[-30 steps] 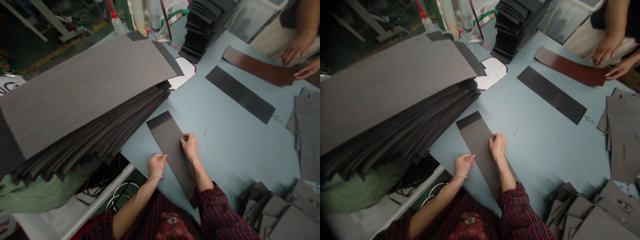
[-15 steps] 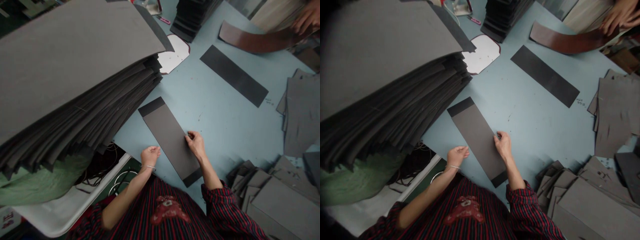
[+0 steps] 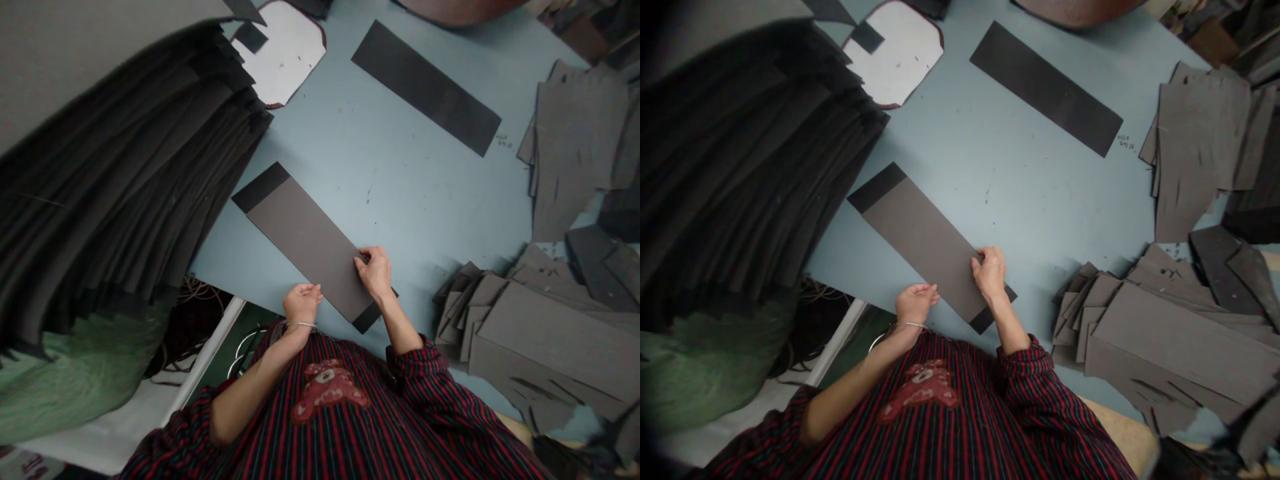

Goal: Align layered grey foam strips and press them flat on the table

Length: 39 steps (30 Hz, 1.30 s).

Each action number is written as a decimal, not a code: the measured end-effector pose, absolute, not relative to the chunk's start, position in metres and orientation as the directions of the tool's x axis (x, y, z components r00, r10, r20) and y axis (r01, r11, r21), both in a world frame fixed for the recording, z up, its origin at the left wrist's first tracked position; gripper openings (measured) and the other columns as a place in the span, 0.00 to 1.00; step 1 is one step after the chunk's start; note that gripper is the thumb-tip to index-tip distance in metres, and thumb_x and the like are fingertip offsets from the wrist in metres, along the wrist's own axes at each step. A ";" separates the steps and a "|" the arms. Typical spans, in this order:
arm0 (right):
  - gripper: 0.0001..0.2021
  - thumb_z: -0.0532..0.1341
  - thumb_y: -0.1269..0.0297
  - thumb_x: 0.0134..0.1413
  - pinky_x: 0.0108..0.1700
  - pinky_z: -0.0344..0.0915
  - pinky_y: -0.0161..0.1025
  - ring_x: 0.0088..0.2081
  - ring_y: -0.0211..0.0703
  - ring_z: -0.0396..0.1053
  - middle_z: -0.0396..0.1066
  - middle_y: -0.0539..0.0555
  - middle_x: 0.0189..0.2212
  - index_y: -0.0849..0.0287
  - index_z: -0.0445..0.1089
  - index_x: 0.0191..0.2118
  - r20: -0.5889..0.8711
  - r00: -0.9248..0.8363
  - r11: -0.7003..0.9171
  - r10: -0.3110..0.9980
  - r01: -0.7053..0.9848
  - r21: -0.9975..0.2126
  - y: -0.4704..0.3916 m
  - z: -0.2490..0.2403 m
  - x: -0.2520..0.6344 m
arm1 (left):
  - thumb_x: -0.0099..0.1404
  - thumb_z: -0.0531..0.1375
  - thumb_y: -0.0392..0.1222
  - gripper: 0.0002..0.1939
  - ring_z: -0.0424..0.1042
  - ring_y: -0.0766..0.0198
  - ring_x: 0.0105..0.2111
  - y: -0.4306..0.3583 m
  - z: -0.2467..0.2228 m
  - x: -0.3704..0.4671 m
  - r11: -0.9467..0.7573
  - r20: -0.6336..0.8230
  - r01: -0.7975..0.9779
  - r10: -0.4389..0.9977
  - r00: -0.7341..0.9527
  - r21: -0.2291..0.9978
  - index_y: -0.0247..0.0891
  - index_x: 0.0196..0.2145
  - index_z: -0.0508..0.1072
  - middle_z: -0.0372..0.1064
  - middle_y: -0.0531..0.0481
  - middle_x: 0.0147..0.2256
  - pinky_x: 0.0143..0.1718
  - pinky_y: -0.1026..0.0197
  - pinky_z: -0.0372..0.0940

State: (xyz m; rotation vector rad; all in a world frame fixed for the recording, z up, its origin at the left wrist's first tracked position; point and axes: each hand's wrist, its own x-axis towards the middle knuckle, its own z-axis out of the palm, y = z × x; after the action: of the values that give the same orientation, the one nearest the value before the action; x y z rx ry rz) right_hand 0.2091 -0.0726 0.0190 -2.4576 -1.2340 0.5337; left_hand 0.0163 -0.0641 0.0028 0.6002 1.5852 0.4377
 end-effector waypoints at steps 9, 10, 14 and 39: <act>0.12 0.60 0.60 0.52 0.44 0.66 0.44 0.38 0.46 0.69 0.72 0.57 0.37 0.60 0.72 0.41 -0.209 0.588 -0.603 0.781 0.626 -0.493 -0.143 0.039 0.243 | 0.50 0.69 0.38 0.11 0.74 0.61 0.22 -0.111 0.022 0.018 0.898 -0.913 0.175 0.384 0.138 0.404 0.28 0.27 0.73 0.72 0.44 0.21 0.25 0.62 0.70; 0.12 0.60 0.60 0.52 0.43 0.67 0.44 0.37 0.45 0.69 0.72 0.57 0.37 0.60 0.72 0.41 -0.213 0.588 -0.604 0.781 0.621 -0.500 -0.149 0.039 0.243 | 0.50 0.69 0.37 0.10 0.74 0.61 0.21 -0.117 0.022 0.022 0.907 -0.922 0.183 0.356 0.150 0.380 0.28 0.27 0.73 0.72 0.45 0.21 0.25 0.63 0.70; 0.11 0.60 0.62 0.52 0.43 0.65 0.43 0.38 0.46 0.67 0.70 0.56 0.35 0.60 0.73 0.40 -0.167 0.585 -0.582 0.793 0.649 -0.491 -0.158 0.036 0.234 | 0.52 0.68 0.36 0.09 0.75 0.60 0.23 -0.132 0.022 0.038 0.929 -0.941 0.168 0.306 0.145 0.329 0.30 0.27 0.72 0.73 0.45 0.22 0.28 0.61 0.72; 0.24 0.48 0.68 0.63 0.64 0.45 0.57 0.68 0.54 0.36 0.45 0.65 0.66 0.68 0.52 0.63 0.077 0.518 -0.483 0.852 0.835 -0.265 -0.158 0.021 0.129 | 0.68 0.52 0.39 0.15 0.62 0.53 0.57 -0.089 0.026 -0.012 -0.343 -0.053 0.415 0.714 0.698 0.843 0.35 0.49 0.70 0.68 0.39 0.52 0.59 0.44 0.56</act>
State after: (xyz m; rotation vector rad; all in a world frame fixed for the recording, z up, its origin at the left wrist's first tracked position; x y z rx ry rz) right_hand 0.1295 -0.1584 0.0212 -2.4922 -1.4194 0.0933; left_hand -0.0122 -0.0892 0.0258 1.9818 0.8680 0.4078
